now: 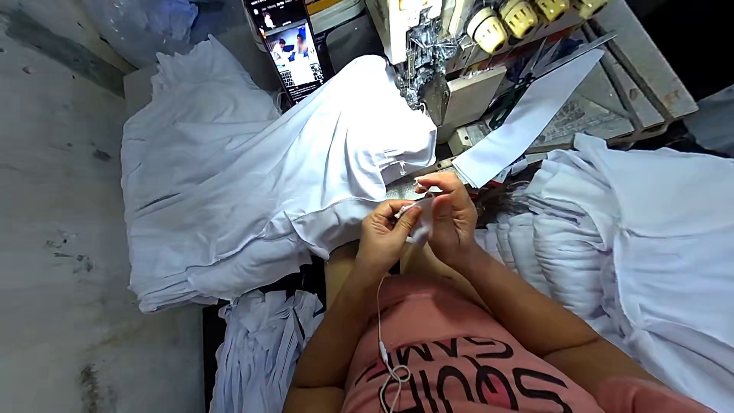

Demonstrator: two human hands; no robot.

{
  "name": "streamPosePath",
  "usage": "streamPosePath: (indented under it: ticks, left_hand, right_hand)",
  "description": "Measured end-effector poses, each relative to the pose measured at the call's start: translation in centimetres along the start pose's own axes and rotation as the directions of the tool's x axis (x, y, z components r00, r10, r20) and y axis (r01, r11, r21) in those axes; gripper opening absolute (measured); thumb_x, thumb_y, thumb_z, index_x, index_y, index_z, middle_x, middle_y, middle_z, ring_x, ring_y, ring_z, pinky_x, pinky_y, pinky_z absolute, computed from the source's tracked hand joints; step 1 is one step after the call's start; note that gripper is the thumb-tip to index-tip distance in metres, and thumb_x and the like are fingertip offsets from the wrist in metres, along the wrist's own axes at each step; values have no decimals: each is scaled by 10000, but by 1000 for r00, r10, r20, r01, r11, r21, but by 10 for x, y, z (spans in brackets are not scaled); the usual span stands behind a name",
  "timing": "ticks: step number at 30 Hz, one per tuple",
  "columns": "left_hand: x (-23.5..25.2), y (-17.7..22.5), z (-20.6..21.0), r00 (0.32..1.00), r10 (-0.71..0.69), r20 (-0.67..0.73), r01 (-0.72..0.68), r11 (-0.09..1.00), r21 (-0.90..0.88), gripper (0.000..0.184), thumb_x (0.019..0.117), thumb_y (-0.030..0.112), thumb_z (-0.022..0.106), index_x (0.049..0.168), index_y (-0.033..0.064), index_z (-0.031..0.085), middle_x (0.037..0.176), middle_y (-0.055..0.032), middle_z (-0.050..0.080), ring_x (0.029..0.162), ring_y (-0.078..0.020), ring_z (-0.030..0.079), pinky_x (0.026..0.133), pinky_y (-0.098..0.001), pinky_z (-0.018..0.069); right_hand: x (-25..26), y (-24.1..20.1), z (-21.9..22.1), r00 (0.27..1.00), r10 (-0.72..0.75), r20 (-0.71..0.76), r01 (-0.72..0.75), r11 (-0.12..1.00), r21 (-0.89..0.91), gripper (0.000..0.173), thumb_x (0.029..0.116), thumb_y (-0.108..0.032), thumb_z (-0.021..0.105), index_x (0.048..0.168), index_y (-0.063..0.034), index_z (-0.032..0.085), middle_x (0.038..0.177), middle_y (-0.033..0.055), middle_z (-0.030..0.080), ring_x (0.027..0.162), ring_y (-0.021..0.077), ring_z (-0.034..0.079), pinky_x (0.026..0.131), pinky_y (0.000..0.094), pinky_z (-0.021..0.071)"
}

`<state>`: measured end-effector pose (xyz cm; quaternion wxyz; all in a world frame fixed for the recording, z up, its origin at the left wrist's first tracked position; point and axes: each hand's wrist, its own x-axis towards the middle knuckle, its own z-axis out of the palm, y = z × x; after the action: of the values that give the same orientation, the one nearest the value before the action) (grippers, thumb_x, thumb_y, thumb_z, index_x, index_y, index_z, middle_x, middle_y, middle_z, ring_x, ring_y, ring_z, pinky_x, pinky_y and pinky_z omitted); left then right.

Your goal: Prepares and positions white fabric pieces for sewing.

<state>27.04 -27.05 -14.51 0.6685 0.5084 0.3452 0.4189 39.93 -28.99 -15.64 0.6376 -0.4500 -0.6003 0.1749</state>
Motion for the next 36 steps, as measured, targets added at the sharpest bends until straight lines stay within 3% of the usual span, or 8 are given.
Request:
streamPosePath:
  ticks: [5,11,15,18,21,27,31,36]
  left_hand:
    - [0,6,-14,982,185,-30,-182,981,71,150,944,-40,642,1045,53,701,943,87,717,800,34,657,744,-173,571]
    - [0,13,-24,953,300,-48,-295,951,92,165,939,-27,655,996,120,704,975,113,717,861,37,664,779,-169,571]
    - [1,6,-34,952,298,75,-283,945,-165,101,976,152,688,1021,207,759,1014,112,725,927,9,673,822,-197,575]
    - [0,6,-38,933,268,239,-154,900,-407,244,1006,391,612,1106,236,773,1049,111,750,955,16,689,847,-183,564]
    - [0,6,-36,924,287,252,-170,900,-402,138,981,314,669,1083,248,734,952,142,725,837,65,663,760,-126,550]
    - [2,8,-40,902,276,333,-132,909,-395,140,940,239,722,1079,241,736,950,155,733,848,83,664,787,-118,549]
    - [3,7,-45,898,259,356,-123,924,-361,73,928,239,736,1000,244,726,880,163,710,816,88,648,760,-108,537]
    - [6,7,-50,873,275,402,-136,930,-340,100,951,219,710,1048,237,723,925,170,715,856,96,650,787,-104,536]
  right_hand:
    - [-1,-7,2,994,98,51,-102,992,79,280,1021,-161,608,1222,18,529,1049,10,599,921,-36,584,835,145,520]
    - [1,-13,2,991,123,59,-130,981,143,47,974,-23,630,990,15,652,991,0,656,938,-25,630,854,153,545]
    - [5,-20,-1,993,80,86,-91,987,135,94,998,-17,594,1010,10,684,1014,11,667,998,7,632,904,176,538]
    - [7,-28,-5,989,19,150,-46,983,178,121,1011,-46,594,1043,-9,704,1038,16,658,1018,22,625,901,182,537]
    - [6,-33,-3,986,9,165,-53,964,260,73,968,-51,667,1024,-35,712,1010,-5,648,980,14,628,858,169,555]
    - [0,-32,7,961,161,225,-249,855,454,109,913,-63,742,945,-133,666,965,-70,632,919,-19,626,796,150,561]
    - [-2,-31,9,936,231,265,-338,800,496,108,897,-91,765,909,-150,675,957,-80,624,908,-21,620,790,151,561]
    - [-2,-28,10,909,261,327,-402,761,510,121,903,-130,767,892,-171,654,963,-94,611,904,-32,609,780,143,554]
